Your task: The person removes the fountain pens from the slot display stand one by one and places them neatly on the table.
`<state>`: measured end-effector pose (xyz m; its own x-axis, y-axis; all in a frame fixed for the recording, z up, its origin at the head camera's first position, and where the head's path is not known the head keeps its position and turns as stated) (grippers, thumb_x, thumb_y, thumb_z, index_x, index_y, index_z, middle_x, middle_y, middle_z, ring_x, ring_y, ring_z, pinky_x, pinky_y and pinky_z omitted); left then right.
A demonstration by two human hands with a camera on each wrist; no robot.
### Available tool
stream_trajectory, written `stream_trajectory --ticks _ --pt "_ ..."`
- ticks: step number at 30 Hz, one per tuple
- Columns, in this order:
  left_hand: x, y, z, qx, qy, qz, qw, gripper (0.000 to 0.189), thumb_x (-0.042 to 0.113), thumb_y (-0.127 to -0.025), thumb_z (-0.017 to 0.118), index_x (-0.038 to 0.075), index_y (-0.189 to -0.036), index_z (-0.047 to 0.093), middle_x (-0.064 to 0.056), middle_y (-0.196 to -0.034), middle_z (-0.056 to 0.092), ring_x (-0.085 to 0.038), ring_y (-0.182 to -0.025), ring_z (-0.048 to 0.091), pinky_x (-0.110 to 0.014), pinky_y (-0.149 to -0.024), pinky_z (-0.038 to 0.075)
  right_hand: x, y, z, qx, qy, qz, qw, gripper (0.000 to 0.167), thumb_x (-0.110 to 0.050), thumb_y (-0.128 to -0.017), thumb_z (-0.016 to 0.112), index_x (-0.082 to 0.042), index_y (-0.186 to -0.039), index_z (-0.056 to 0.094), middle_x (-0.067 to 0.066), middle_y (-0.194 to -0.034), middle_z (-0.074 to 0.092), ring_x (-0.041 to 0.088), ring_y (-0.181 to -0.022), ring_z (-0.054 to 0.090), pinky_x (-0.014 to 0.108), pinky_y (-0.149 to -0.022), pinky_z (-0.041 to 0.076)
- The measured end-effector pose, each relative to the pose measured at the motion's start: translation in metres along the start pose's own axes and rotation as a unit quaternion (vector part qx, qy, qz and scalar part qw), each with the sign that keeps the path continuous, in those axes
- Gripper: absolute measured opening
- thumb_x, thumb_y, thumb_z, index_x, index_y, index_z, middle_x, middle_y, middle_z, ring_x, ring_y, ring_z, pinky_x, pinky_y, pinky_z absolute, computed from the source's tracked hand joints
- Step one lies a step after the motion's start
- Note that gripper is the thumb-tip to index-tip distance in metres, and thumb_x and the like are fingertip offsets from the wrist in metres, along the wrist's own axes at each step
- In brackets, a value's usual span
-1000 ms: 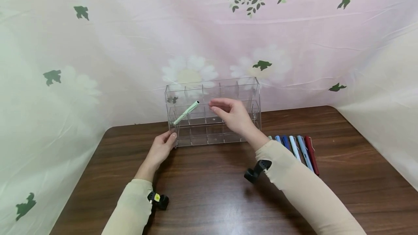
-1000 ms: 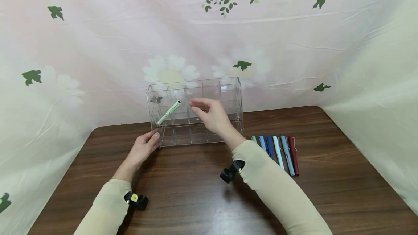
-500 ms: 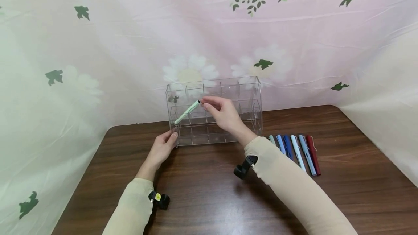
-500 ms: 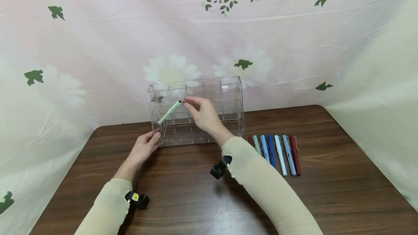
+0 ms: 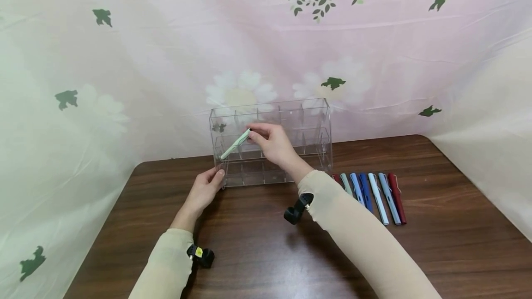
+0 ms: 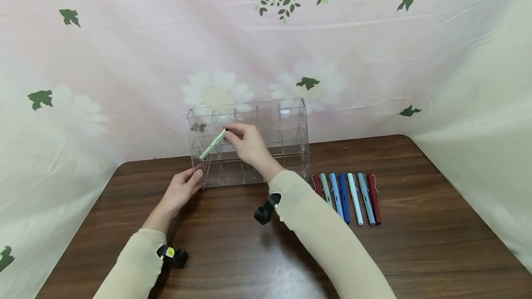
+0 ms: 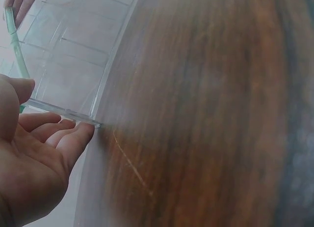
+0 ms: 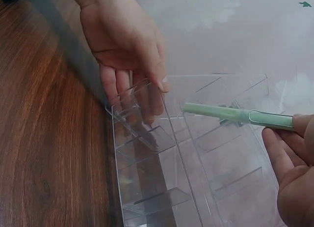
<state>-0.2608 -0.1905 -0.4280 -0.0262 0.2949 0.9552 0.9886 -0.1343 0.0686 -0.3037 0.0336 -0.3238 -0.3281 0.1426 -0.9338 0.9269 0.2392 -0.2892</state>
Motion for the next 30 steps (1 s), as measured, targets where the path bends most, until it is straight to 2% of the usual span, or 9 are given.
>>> stream_trajectory --ticks 9,16,21,27,30 --pt "-0.0006 0.0001 -0.0005 0.0 0.001 -0.002 1.0 0.055 0.02 -0.117 0.047 -0.012 -0.16 0.038 -0.033 -0.166 0.041 -0.043 -0.155 0.044 -0.044 -0.123 0.047 0.0005 -0.0013 0.0017 0.014 -0.032 0.015 0.9993 0.033 0.0 -0.106 0.065 0.01 -0.137 0.067 0.027 -0.131 0.075 0.04 -0.117 0.077 0.03 -0.096 0.067" --pt "-0.0007 -0.0009 -0.0001 0.003 -0.004 -0.002 1.0 0.054 0.02 -0.117 0.047 -0.013 -0.16 0.038 -0.033 -0.165 0.042 -0.042 -0.154 0.045 -0.043 -0.122 0.048 0.0016 0.0025 0.0006 0.024 -0.028 0.037 0.9986 0.035 -0.003 -0.106 0.067 0.006 -0.14 0.068 0.024 -0.131 0.076 0.038 -0.117 0.077 0.041 -0.101 0.066" --pt "-0.0004 -0.0007 -0.0008 0.002 -0.001 0.001 1.0 0.054 0.02 -0.118 0.046 -0.013 -0.16 0.039 -0.033 -0.165 0.043 -0.041 -0.155 0.045 -0.043 -0.122 0.048 0.0012 0.0035 0.0012 0.028 -0.034 0.037 0.9983 0.033 -0.003 -0.105 0.069 0.006 -0.137 0.07 0.024 -0.131 0.076 0.039 -0.116 0.077 0.048 -0.105 0.065" --pt "-0.0017 -0.0011 -0.0006 -0.002 0.004 0.0 1.0 0.054 0.019 -0.117 0.047 -0.013 -0.16 0.038 -0.033 -0.166 0.042 -0.042 -0.155 0.044 -0.043 -0.123 0.047 -0.0031 0.0059 0.0014 0.028 -0.01 0.015 0.9995 0.031 -0.006 -0.104 0.072 0.003 -0.133 0.073 0.02 -0.127 0.079 0.036 -0.113 0.079 0.039 -0.1 0.067" --pt "-0.0015 -0.0008 -0.0011 -0.004 0.004 -0.002 1.0 0.055 0.021 -0.118 0.046 -0.012 -0.161 0.037 -0.032 -0.167 0.041 -0.042 -0.155 0.044 -0.043 -0.123 0.046 -0.0063 0.0073 0.001 0.026 -0.005 0.005 0.9996 0.029 -0.007 -0.104 0.072 0.001 -0.132 0.074 0.02 -0.126 0.079 0.035 -0.112 0.08 0.038 -0.098 0.068"
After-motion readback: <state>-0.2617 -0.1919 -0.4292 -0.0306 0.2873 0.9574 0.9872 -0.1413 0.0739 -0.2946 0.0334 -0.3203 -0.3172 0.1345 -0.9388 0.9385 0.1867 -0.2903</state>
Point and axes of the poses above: each hand's wrist, its own y-axis away from the middle knuckle, its own z-axis out of the palm, x = y × z, the point moved 5 cm from there along -y, towards the middle knuckle
